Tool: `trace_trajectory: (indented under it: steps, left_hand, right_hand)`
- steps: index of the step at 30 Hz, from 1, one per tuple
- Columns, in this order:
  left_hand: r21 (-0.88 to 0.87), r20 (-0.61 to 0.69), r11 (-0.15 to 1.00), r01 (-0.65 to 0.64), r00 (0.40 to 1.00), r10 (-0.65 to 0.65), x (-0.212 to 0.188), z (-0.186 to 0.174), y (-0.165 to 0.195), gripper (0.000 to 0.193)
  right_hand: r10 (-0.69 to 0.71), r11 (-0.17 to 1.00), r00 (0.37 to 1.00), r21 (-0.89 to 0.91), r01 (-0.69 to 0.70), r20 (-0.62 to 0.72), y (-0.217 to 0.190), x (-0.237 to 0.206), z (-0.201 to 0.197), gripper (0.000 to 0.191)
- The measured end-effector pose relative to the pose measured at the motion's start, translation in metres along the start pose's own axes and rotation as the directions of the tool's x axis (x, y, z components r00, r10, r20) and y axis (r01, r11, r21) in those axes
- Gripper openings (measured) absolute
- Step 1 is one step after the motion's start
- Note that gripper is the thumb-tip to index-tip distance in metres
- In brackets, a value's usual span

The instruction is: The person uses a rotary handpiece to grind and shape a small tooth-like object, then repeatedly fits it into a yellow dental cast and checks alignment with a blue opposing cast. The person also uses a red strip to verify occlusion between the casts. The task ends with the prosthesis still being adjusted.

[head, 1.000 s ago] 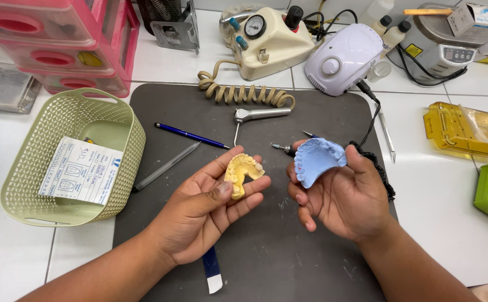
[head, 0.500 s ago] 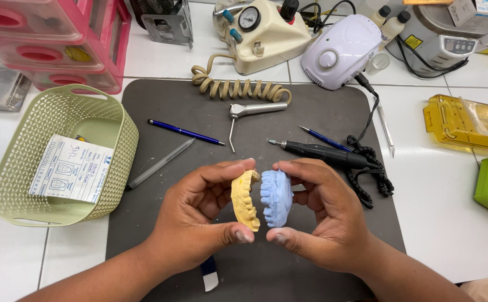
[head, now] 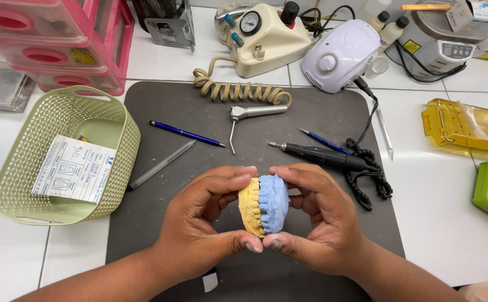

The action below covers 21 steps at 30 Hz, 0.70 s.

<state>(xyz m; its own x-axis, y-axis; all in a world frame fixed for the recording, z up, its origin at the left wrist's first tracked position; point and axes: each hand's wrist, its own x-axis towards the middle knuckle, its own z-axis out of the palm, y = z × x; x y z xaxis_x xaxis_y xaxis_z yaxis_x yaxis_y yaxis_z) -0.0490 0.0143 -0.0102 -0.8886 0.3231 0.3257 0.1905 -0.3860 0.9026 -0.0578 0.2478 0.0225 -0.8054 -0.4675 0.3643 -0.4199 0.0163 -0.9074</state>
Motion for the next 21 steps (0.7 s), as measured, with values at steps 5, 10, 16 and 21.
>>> trace_trajectory:
  steps: [5, 10, 16, 21]
  left_hand:
    - [0.032, -0.009, 0.999, -0.031, 0.999, 0.032, 0.0, -0.001, -0.001, 0.066]
    - [0.156, -0.045, 0.986, -0.06, 0.997, 0.067, -0.001, -0.004, -0.001, 0.067]
    - [0.185, -0.084, 0.982, -0.047, 0.994, 0.064, -0.003, -0.004, -0.001, 0.065]
    - [0.184, -0.099, 0.982, -0.043, 0.993, 0.062, -0.003, -0.001, -0.001, 0.064]
  right_hand:
    - [-0.002, 0.999, 1.0, -0.038, 0.002, -0.002, 0.002, 0.0, 0.001, 0.078]
    - [0.006, 0.993, 0.998, -0.118, -0.014, -0.067, 0.004, -0.004, 0.005, 0.079]
    - [-0.106, 0.99, 0.991, -0.107, 0.096, -0.088, 0.009, -0.005, 0.009, 0.054]
    - [-0.138, 0.979, 0.988, -0.163, 0.126, -0.065, 0.01, -0.005, 0.005, 0.055]
